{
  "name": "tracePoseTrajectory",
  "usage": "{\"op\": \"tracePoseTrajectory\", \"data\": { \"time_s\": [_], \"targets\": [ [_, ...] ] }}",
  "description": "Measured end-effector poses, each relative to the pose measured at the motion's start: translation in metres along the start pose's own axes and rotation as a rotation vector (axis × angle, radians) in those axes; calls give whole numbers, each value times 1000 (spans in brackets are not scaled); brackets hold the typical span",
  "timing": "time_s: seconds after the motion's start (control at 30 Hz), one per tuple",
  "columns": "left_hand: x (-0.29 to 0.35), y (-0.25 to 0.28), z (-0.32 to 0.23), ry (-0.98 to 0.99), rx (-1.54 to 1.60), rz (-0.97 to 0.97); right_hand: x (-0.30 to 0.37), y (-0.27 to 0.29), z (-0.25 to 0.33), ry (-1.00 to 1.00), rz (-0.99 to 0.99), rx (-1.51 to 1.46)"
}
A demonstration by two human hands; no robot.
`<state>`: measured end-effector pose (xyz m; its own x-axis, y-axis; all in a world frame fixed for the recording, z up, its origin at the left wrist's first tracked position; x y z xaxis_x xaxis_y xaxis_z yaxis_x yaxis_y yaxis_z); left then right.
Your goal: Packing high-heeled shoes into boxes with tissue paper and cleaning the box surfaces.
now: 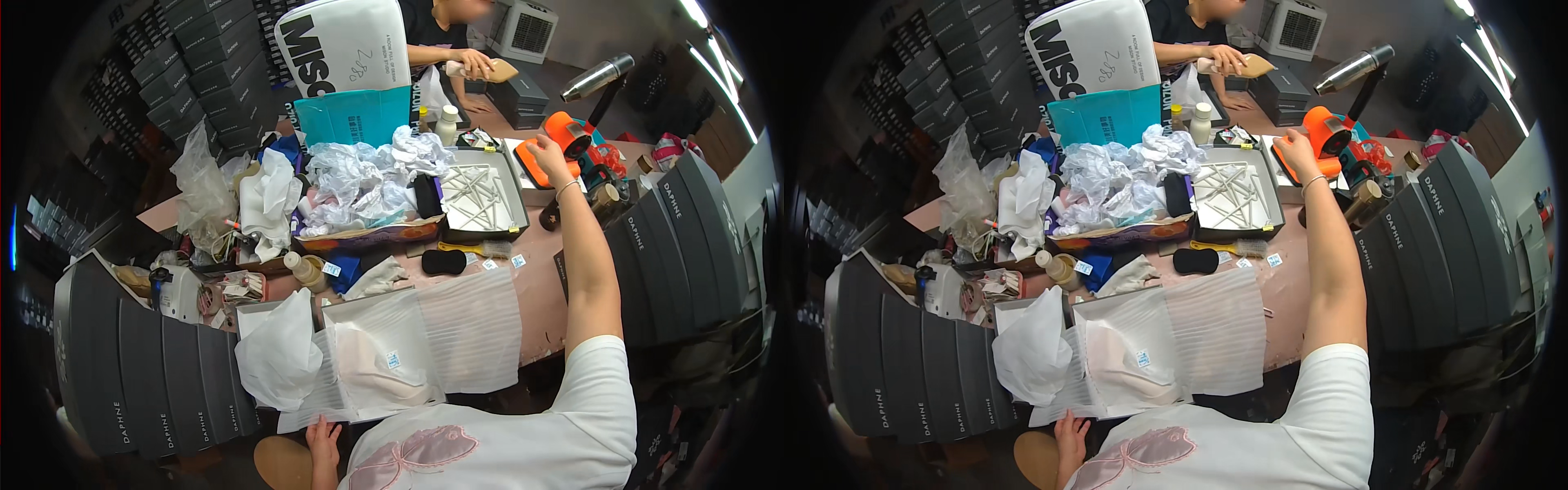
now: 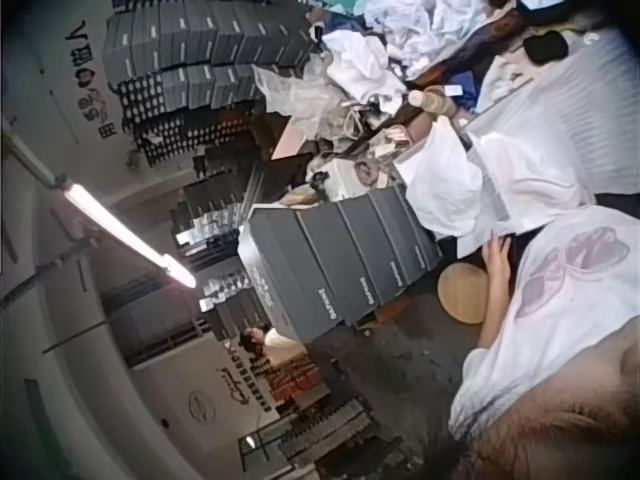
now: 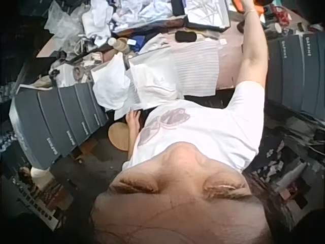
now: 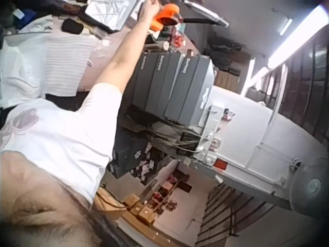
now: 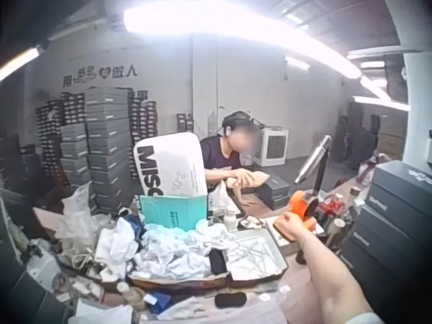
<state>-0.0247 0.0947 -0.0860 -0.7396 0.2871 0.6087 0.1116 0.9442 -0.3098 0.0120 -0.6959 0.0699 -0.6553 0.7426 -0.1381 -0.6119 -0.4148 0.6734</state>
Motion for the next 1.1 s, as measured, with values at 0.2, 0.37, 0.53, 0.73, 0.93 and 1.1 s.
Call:
{"op": "tracePoseTrajectory", "data": {
  "time_s": [0.2, 0.37, 0.53, 0.73, 0.93, 1.1],
  "targets": [
    [9, -23, 2, -13, -64, -111, -55, 24, 4, -39, 6, 73],
    [4, -39, 2, -65, -68, -158, -79, 18, -12, -101, -64, 303],
    [6, -37, 8, -54, 77, -195, 24, -31, 52, 183, 353, 186],
    [-16, -21, -8, 3, 224, -109, 146, -13, 97, 183, 524, -96],
    [-25, -5, -8, -16, 199, 28, 311, -19, 218, 323, 905, -819],
    [-20, -26, -17, -297, -291, 172, 435, -172, 233, 610, 1001, -195]
  ]
}}
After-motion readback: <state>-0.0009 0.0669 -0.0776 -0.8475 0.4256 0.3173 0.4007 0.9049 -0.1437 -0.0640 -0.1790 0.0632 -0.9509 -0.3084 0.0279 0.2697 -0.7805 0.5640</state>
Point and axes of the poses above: each hand's wrist, its own x-axis away from the middle knuckle, its own y-axis out of the back of the hand, z = x × y, the point moved 1 cm from there along -x, towards the middle knuckle, and after that the axes turned 12 degrees about z, right-handed, at the moved point
